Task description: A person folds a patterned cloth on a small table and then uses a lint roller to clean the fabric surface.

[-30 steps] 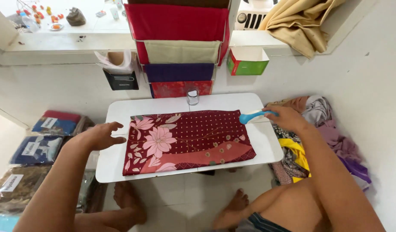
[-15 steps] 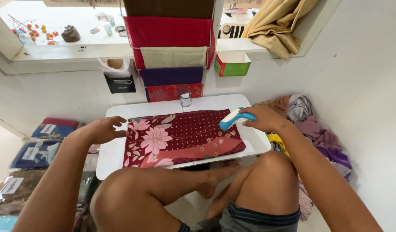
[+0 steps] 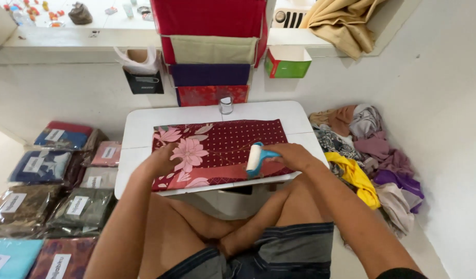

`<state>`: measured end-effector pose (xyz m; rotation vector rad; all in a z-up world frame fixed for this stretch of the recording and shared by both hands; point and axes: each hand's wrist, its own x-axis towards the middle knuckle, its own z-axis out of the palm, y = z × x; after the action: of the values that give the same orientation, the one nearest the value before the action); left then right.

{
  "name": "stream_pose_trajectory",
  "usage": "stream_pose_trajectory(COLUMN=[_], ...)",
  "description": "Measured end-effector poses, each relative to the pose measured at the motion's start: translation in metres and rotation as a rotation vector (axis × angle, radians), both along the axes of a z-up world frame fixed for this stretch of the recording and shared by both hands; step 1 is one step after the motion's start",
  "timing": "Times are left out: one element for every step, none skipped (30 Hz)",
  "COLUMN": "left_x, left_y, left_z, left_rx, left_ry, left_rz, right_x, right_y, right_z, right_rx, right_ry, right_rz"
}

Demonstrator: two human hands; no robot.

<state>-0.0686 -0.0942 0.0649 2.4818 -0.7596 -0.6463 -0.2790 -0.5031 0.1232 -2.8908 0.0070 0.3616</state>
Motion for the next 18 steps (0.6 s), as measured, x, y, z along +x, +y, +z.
stream_pose_trajectory(left_x=[0.004, 0.008, -0.001, -0.010, -0.019, -0.021, -0.030, -0.039, -0.045, -0.051, -0.046, -0.047, -0.047, -0.049, -0.045, -0.042, -0.044, -0.045], left_y=[0.000, -0.001, 0.001, 0.002, -0.001, 0.001, 0.004, 0.006, 0.005, 0.003, 0.001, 0.002, 0.001, 0.000, -0.002, -0.002, 0.001, 0.002], left_z=[-0.035, -0.070, -0.073, -0.076, -0.082, -0.074, -0.071, -0.068, -0.071, -0.072, -0.068, -0.066, -0.065, -0.063, -0.065, -0.066, -0.069, -0.071], left_rx=[0.021, 0.044, 0.049, 0.114, 0.175, 0.175, 0.255, 0.334, 0.343, 0.301, 0.259, 0.268, 0.262, 0.256, 0.253, 0.244, 0.239, 0.241], left_ry=[-0.112, -0.223, -0.224, -0.217, -0.201, -0.194, -0.229, -0.264, -0.238, -0.279, -0.338, -0.330, -0.348, -0.366, -0.358, -0.353, -0.344, -0.330], left_rz=[0.011, 0.022, 0.023, 0.094, 0.162, 0.160, 0.145, 0.129, 0.122, 0.171, 0.215, 0.202, 0.218, 0.234, 0.228, 0.230, 0.241, 0.243], right_x=[0.015, 0.031, 0.035, 0.040, 0.043, 0.055, 0.059, 0.064, 0.065, 0.067, 0.073, 0.075, 0.074, 0.071, 0.066, 0.061, 0.056, 0.044], right_y=[0.000, 0.000, 0.018, 0.036, 0.051, 0.057, 0.064, 0.070, 0.064, 0.057, 0.050, 0.035, 0.018, 0.001, -0.020, -0.039, -0.056, -0.068], right_z=[-0.030, -0.059, -0.054, -0.049, -0.043, -0.041, -0.043, -0.045, -0.046, -0.047, -0.045, -0.043, -0.039, -0.035, -0.033, -0.030, -0.027, -0.026], right_rx=[-0.001, -0.001, 0.003, 0.081, 0.153, 0.154, 0.170, 0.187, 0.197, 0.183, 0.170, 0.181, 0.188, 0.194, 0.192, 0.171, 0.152, 0.150], right_ry=[-0.020, -0.040, -0.041, -0.054, -0.059, -0.053, -0.054, -0.056, -0.030, -0.011, -0.009, -0.001, 0.037, 0.074, 0.082, 0.099, 0.120, 0.133], right_rz=[0.051, 0.102, 0.104, 0.121, 0.135, 0.133, 0.143, 0.152, 0.148, 0.158, 0.161, 0.150, 0.102, 0.055, 0.048, -0.030, -0.099, -0.095])
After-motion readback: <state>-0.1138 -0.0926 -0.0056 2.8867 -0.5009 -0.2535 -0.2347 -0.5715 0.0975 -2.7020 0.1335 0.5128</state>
